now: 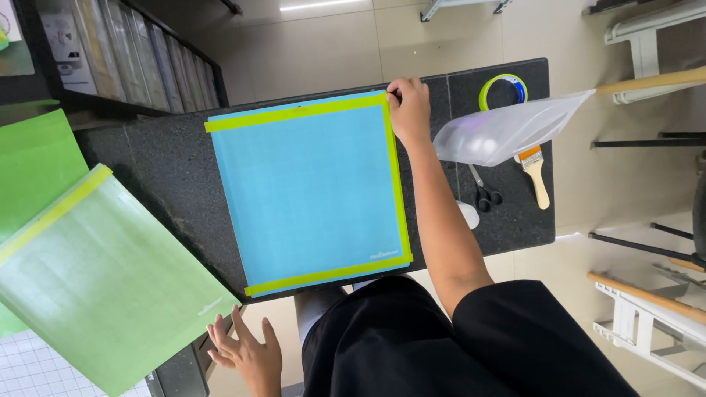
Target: Applying yellow adhesive tape to the edges of green and blue cutting mats.
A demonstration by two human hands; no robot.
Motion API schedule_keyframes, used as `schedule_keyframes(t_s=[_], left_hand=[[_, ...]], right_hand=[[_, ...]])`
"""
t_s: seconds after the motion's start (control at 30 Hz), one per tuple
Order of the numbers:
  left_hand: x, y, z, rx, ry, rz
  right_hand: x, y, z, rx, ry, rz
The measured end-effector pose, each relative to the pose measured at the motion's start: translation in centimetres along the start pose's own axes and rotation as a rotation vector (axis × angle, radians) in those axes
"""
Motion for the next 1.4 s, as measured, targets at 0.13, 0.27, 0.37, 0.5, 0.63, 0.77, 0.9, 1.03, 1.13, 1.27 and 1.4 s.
schedule_keyframes(t_s=[0.13,0.27,0.37,0.5,0.63,0.77,0.9,1.03,1.13,1.27,1.4], left_hand=[[-0.2,0.4,0.5,0.011,0.003,-0.014],[-0.1,0.5,1.0,0.013,-0.027,-0.051],[-0.3,0.9,1.7,0.038,-0.032,-0.049],[-0.8,1.3,2.6,0.049,-0.069,-0.045],[-0.8,1.2,2.4,0.035,-0.054,-0.040],[-0.9,0.8,2.3,0.031,-0.074,-0.059],[-1.2,1.3,3.2,0.062,-0.087,-0.044],[-1.2,2.5,4.2,0.099,-0.076,-0.033],[-1.2,3.8,5.3,0.140,-0.044,0.023],[-1.2,6.2,8.4,0.312,-0.024,0.034],[-2.8,8.7,14.1,0.501,-0.041,0.130]], right_hand=[[-0.1,0.8,0.0,0.049,-0.015,-0.031],[-0.1,1.0,-0.4,0.090,-0.008,-0.083],[0.4,0.7,0.1,0.025,-0.062,-0.092],[0.8,-0.1,0.0,-0.091,-0.166,-0.076],[0.6,-1.3,-0.4,-0.133,-0.156,-0.048],[0.5,-2.5,-0.9,-0.170,-0.136,-0.030],[0.6,-3.4,-1.3,-0.276,-0.174,0.017],[0.3,-4.6,-1.6,-0.283,-0.167,0.009],[0.1,-5.8,-1.6,-0.272,-0.194,-0.010],[-0.4,-7.7,-2.2,-0.275,-0.210,-0.036],[-0.5,-10.5,-2.4,-0.205,-0.420,-0.107]])
Point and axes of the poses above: each hand's wrist, its own y-axis towards the middle knuckle, its own x-axis out of the palm, z = x × y, the point moved 4 cm from there along y, towards the middle knuckle, and after that the axes turned 13 degrees about y, right-handed, at the moved point
